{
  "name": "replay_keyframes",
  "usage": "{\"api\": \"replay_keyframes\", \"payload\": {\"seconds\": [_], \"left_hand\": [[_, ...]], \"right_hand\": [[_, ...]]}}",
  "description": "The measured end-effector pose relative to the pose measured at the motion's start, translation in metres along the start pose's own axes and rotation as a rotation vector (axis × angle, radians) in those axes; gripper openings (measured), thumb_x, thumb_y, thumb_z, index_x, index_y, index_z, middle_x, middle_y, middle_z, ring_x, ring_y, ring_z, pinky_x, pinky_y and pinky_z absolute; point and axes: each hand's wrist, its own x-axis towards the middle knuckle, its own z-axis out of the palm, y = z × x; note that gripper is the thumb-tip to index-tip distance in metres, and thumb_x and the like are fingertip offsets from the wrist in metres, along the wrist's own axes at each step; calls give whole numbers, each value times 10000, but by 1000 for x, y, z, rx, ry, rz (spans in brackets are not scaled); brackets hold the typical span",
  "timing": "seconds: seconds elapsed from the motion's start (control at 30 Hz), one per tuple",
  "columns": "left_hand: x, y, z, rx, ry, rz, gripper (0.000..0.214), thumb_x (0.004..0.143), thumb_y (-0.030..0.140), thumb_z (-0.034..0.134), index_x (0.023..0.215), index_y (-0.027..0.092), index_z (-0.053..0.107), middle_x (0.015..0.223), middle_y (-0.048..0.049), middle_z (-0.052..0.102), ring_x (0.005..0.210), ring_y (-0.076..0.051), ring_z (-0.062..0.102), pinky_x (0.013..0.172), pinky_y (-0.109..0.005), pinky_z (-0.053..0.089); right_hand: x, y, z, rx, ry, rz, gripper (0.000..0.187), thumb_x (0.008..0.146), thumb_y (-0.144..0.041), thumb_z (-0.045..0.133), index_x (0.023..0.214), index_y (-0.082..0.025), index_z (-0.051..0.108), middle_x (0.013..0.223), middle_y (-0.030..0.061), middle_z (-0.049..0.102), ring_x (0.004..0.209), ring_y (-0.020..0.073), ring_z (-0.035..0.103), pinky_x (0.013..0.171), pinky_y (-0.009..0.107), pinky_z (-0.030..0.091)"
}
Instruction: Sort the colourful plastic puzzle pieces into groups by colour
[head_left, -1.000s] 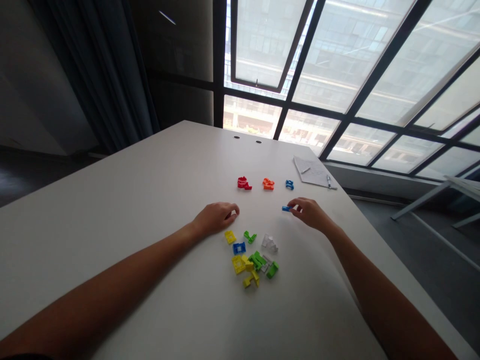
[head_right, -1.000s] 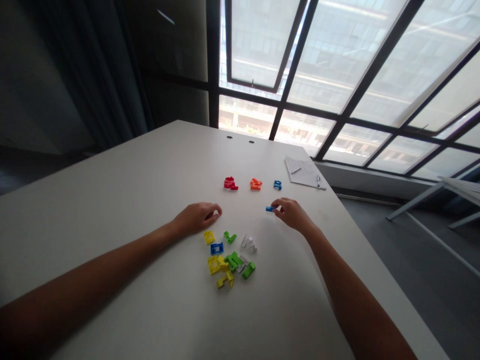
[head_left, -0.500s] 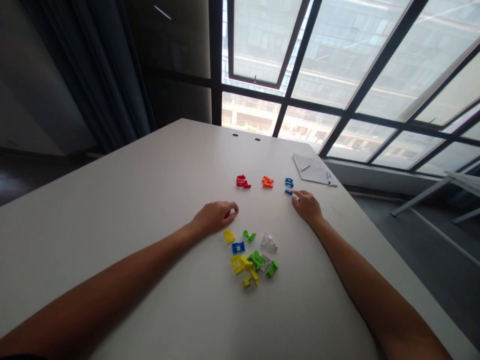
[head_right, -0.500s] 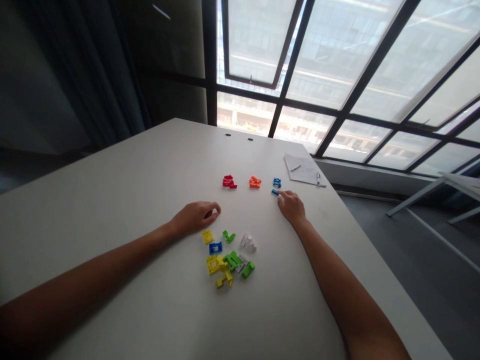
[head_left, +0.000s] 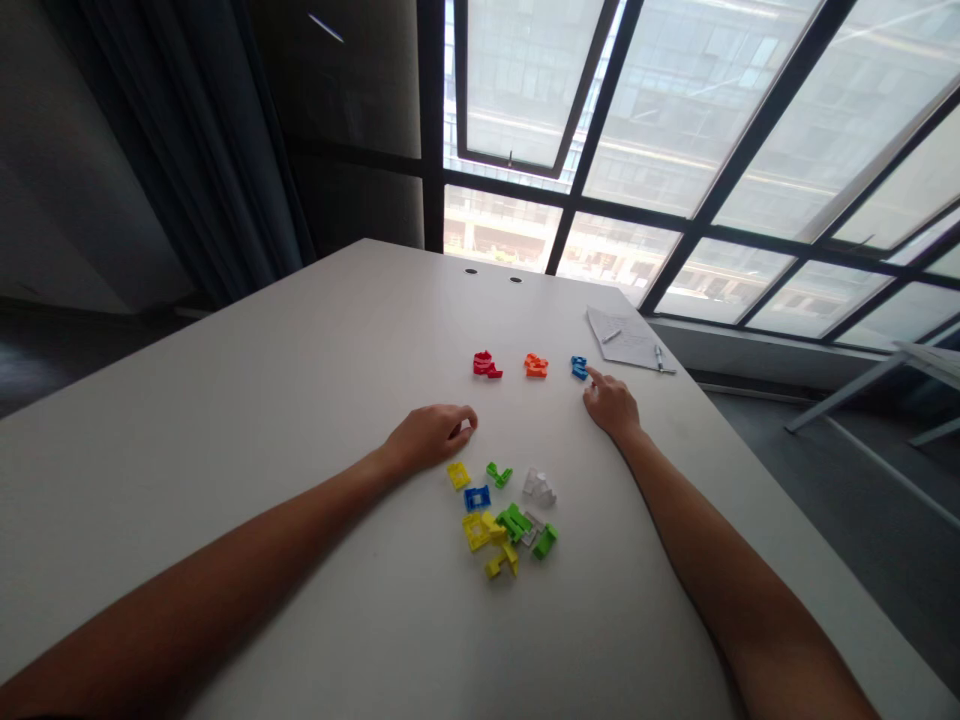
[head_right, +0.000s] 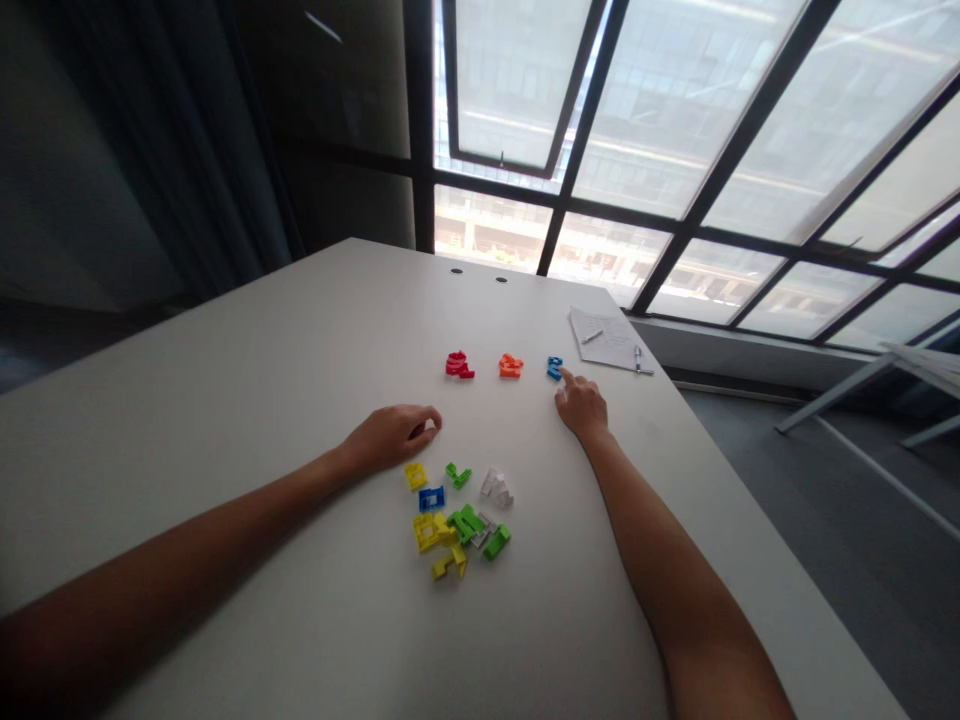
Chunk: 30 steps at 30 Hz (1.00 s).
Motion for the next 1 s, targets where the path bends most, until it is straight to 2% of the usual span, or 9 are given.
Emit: {"api": "replay_keyframes", "payload": {"seconds": [0.13,0.23,0.37,0.43,0.5,0.63,0.77,0.9,1.0], "left_hand": [[0,0,0,5,3,13,158,912,283,528,1004,277,656,796,17,677,726,-169,604,607,-264,340],[0,0,0,6,2,20,155,917,284,529,1006,276,656,800,16,680,730,-169,605,611,-261,346],[0,-1,-1,5,-1,26,171,933,304,518,1015,270,665,805,9,682,738,-168,608,614,-261,358],[-1,-1,-1,5,-3,28,189,937,312,510,1023,266,672,809,3,683,741,-167,609,614,-262,365],[-1,-1,-2,4,-5,31,208,939,324,503,1028,260,679,812,-5,683,749,-168,612,620,-264,377],[-1,1,-3,-2,9,38,218,944,340,498,1024,262,685,812,-6,679,763,-173,615,639,-268,395],[-1,2,-3,0,23,33,194,944,332,512,1015,270,682,810,3,681,752,-171,617,631,-265,388],[-1,1,-3,-3,20,36,190,944,328,519,1020,270,683,825,3,688,742,-167,619,636,-259,397],[-1,0,-2,-4,26,41,188,943,323,519,1017,269,683,816,2,687,749,-171,619,648,-259,403]], "right_hand": [[-12,-8,-5,118,118,-69,461,921,-202,513,1379,-165,555,1080,114,704,946,272,632,845,378,501],[-30,-25,-12,218,153,-232,315,931,-183,504,1213,-158,640,1034,105,708,884,241,640,847,370,508],[-60,-63,-28,342,111,-517,215,947,-171,524,1089,-195,683,1022,90,721,923,236,641,893,397,495],[-73,-85,-40,472,96,-560,188,949,-167,540,1056,-206,690,992,79,731,920,227,645,884,395,498],[-85,-108,-54,632,89,-536,164,947,-167,558,1032,-210,691,939,68,732,884,211,648,851,372,510],[-107,-147,-81,671,-95,-693,161,932,-204,630,1067,-238,712,983,58,751,954,218,640,907,395,474],[-121,-163,-93,574,-270,-856,205,948,-191,627,1089,-281,746,1070,48,762,1057,229,615,945,409,434],[-119,-161,-95,564,-353,-852,238,957,-167,610,1119,-280,741,1104,48,757,1089,228,606,969,405,427],[-115,-157,-96,548,-415,-793,184,935,-258,682,1114,-258,722,1070,63,747,1086,244,609,961,413,440]]}}
